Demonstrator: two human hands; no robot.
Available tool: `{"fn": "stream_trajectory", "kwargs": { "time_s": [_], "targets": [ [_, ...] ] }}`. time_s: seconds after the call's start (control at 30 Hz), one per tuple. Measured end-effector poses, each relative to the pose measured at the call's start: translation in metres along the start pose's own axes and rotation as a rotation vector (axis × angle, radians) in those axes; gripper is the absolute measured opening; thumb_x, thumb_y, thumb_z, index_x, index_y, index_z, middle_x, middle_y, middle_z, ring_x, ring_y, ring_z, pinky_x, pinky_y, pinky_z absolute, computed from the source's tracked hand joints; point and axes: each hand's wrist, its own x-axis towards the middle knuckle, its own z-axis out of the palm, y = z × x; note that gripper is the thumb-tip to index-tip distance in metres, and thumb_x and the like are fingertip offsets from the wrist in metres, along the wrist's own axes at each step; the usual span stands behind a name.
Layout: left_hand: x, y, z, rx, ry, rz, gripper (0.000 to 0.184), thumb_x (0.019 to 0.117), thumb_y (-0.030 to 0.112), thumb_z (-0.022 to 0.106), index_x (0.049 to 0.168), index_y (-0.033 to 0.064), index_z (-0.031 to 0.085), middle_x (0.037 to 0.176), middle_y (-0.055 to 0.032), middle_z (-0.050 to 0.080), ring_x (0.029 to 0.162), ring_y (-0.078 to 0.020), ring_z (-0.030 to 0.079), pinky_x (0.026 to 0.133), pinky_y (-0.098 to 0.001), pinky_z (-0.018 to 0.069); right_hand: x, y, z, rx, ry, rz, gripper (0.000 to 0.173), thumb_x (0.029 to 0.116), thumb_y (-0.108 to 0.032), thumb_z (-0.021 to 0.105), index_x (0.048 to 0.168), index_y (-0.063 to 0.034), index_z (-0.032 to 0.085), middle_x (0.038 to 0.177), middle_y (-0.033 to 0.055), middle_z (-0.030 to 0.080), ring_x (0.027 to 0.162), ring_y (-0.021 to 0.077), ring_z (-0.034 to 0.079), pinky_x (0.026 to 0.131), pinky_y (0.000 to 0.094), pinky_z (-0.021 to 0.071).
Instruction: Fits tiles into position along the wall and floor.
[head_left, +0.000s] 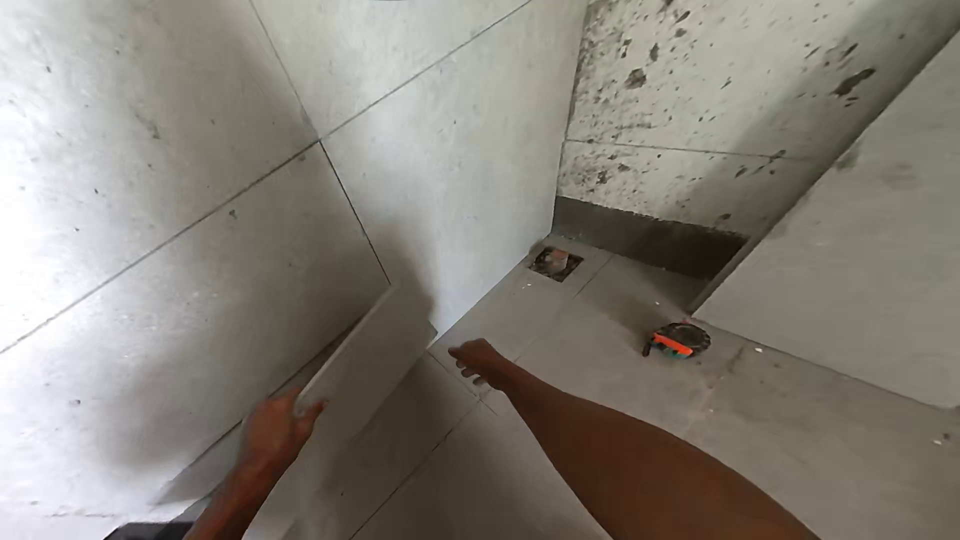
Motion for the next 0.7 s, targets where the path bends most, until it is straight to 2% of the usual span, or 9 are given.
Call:
{"fn": "stream_trajectory", "kwargs": {
  "time_s": [0.1,0.2,0.27,0.37,0.47,0.53,0.6,0.67,0.7],
  "targets": [
    [-0.024,-0.001,-0.036,-0.251,0.283,0.020,0.040,0.0905,0.043,0.077,0.104,0.0045,0.075,0.081,-0.0133,0.071,0.077,-0.0295,0.071,0.072,-0.0555,0.0559,-0.019,-0.004,-0.007,-0.077,-0.228,-0.044,0.047,0.1064,-0.035,0.056,0.140,-0.0029,0.056,0.134,0.0218,0.063,0.121,0.0395,0.062,0.098,0.0605,0.0493],
    [-0.048,0.003,-0.067,-0.555,0.462,-0.070,0.035,0.0848,0.040,0.080,0.100,0.0088,0.075,0.081,-0.0023,0.072,0.075,-0.0144,0.071,0.071,-0.0422,0.0599,-0.035,-0.026,-0.002,-0.076,-0.513,-0.142,0.059,0.1040,-0.031,0.061,0.154,-0.0097,0.040,0.150,0.0206,0.050,0.135,0.0416,0.052,0.103,0.0650,0.0452],
    [-0.062,0.005,-0.078,-0.771,0.563,-0.083,0.027,0.0865,0.031,0.079,0.098,0.0068,0.075,0.081,-0.0020,0.075,0.073,-0.0118,0.073,0.070,-0.0352,0.0631,-0.049,-0.053,0.000,-0.043,-0.607,-0.227,0.063,0.1045,-0.033,0.059,0.159,-0.0148,0.033,0.155,0.0184,0.046,0.140,0.0390,0.048,0.106,0.0641,0.0441],
    [-0.077,0.006,-0.089,-1.071,0.720,-0.059,0.014,0.0911,0.014,0.076,0.094,0.0004,0.074,0.079,-0.0078,0.075,0.069,-0.0150,0.074,0.066,-0.0322,0.0640,-0.071,-0.101,0.000,0.074,-0.617,-0.373,0.061,0.1085,-0.038,0.049,0.159,-0.0118,0.026,0.147,0.0185,0.052,0.130,0.0334,0.057,0.101,0.0540,0.0534],
    [-0.089,-0.005,-0.096,-1.267,0.887,-0.065,0.011,0.0939,0.008,0.070,0.094,-0.0028,0.074,0.080,-0.0103,0.075,0.070,-0.0160,0.073,0.066,-0.0316,0.0634,-0.090,-0.136,-0.003,0.202,-0.630,-0.557,0.054,0.1082,-0.041,0.044,0.151,-0.0083,0.038,0.131,0.0143,0.064,0.117,0.0276,0.067,0.096,0.0468,0.0582],
    [-0.097,-0.013,-0.097,-1.359,0.981,-0.074,0.011,0.0961,0.005,0.067,0.097,-0.0042,0.073,0.082,-0.0103,0.075,0.073,-0.0160,0.073,0.069,-0.0327,0.0639,-0.104,-0.155,-0.002,0.281,-0.593,-0.644,0.043,0.1072,-0.038,0.046,0.133,-0.0052,0.054,0.116,0.0117,0.070,0.105,0.0230,0.070,0.092,0.0418,0.0595],
    [-0.102,-0.017,-0.099,-1.417,1.053,-0.085,0.012,0.0997,0.004,0.061,0.099,-0.0019,0.070,0.083,-0.0053,0.075,0.074,-0.0117,0.073,0.071,-0.0301,0.0640,-0.122,-0.172,0.005,0.306,-0.484,-0.718,0.032,0.1083,-0.031,0.049,0.120,-0.0039,0.063,0.105,0.0101,0.072,0.095,0.0192,0.071,0.086,0.0374,0.0603],
    [-0.106,-0.021,-0.100,-1.491,1.114,-0.075,0.015,0.1028,0.005,0.055,0.100,0.0003,0.069,0.082,-0.0023,0.075,0.075,-0.0093,0.074,0.071,-0.0285,0.0641,-0.143,-0.189,0.018,0.313,-0.296,-0.824,0.026,0.1064,-0.024,0.057,0.120,-0.0046,0.069,0.105,0.0092,0.072,0.092,0.0177,0.070,0.084,0.0365,0.0592],
    [-0.107,-0.024,-0.099,-1.526,1.144,-0.069,0.017,0.1040,0.005,0.052,0.100,0.0010,0.068,0.082,-0.0015,0.075,0.074,-0.0086,0.073,0.071,-0.0281,0.0640,-0.153,-0.197,0.025,0.296,-0.206,-0.897,0.029,0.1041,-0.021,0.061,0.128,-0.0070,0.069,0.114,0.0084,0.072,0.098,0.0174,0.069,0.087,0.0370,0.0576]
  ]
}}
